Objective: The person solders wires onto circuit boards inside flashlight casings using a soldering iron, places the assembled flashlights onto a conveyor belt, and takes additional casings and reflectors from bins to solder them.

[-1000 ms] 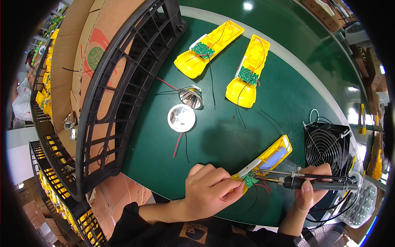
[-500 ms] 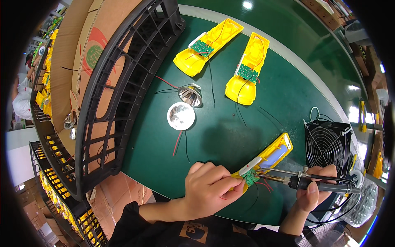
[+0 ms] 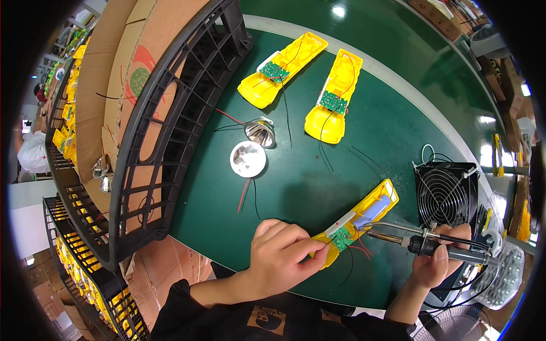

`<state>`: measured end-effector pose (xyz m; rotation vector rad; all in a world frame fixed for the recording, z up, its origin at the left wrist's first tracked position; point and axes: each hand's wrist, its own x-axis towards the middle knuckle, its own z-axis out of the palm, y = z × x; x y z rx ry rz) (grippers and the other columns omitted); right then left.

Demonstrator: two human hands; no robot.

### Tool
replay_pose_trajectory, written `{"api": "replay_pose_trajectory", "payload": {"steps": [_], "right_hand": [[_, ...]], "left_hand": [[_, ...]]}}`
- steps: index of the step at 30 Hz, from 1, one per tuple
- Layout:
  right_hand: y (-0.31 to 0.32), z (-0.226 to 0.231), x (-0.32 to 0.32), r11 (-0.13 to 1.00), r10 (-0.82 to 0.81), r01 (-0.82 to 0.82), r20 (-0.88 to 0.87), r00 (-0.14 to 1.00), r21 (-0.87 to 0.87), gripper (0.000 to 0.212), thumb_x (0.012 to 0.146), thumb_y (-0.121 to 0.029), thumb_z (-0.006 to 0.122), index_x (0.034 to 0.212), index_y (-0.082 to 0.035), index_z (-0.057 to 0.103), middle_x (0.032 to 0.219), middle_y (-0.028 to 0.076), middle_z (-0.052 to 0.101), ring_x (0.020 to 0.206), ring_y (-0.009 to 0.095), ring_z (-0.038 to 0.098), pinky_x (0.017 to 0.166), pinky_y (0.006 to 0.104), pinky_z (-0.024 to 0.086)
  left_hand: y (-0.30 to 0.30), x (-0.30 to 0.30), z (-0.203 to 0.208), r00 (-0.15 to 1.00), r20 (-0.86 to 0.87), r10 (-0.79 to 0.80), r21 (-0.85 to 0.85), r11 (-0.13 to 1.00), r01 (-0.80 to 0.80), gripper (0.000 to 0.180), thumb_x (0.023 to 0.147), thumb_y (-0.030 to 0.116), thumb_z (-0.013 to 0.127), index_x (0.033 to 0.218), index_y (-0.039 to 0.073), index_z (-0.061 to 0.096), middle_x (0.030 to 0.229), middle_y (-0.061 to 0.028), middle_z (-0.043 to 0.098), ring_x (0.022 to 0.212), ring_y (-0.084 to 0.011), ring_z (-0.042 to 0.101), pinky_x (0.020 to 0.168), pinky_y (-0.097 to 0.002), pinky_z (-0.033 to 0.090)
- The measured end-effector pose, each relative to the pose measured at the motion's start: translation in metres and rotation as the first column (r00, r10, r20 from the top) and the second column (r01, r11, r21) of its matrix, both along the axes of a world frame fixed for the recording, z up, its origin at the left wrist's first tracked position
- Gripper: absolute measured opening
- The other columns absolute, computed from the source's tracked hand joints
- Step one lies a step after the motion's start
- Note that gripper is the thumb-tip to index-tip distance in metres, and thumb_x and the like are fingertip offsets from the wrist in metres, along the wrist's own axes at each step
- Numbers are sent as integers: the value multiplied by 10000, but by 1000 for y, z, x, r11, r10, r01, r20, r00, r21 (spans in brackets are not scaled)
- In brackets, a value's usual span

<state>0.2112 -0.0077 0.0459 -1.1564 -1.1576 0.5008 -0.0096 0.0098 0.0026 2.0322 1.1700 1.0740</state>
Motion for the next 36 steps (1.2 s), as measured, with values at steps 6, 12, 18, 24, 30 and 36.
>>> {"api": "replay_pose_trajectory", "payload": {"steps": [6,12,18,24,30,36], "right_hand": [[-10,11,15,993,-113,112,-32,993,-23,360,649,-240,640,708,5,382,683,50,352,502,114,409,460,203,356],[-21,19,29,993,-100,100,9,995,-55,230,668,-140,556,720,-21,366,679,28,319,552,90,321,484,185,263],[-47,17,38,970,-229,216,118,966,111,315,685,-196,617,713,4,374,650,43,347,425,87,371,365,186,317],[-69,9,52,951,-309,303,158,938,65,314,685,-214,629,703,-12,389,642,25,344,428,71,382,375,173,280],[-73,3,57,933,-351,360,245,904,8,282,701,-212,596,697,-9,400,610,22,354,400,63,362,382,171,277],[-77,1,58,940,-295,320,194,936,-115,238,668,-131,582,721,-49,365,704,12,320,582,79,347,508,179,308]], "left_hand": [[-6,-18,10,997,39,-70,-127,989,74,239,562,62,694,790,57,625,691,-27,519,747,-195,509,599,-277,420],[-7,-31,11,976,-65,-206,5,978,206,259,613,59,667,866,91,625,763,-7,565,796,-208,509,740,-323,411],[-13,-25,10,980,-73,-183,-8,983,183,142,657,53,631,797,76,631,719,-28,580,792,-218,513,840,-408,363],[-21,-10,11,996,-73,-42,-51,998,39,107,616,62,670,701,81,606,648,-4,564,766,-208,514,869,-435,323],[-22,1,11,995,-90,37,-3,999,-38,128,594,53,673,699,93,612,645,-1,562,743,-199,510,868,-450,315],[-21,3,7,996,-69,61,-1,998,-62,147,549,50,693,662,104,617,619,12,529,699,-185,509,842,-448,338]]}}
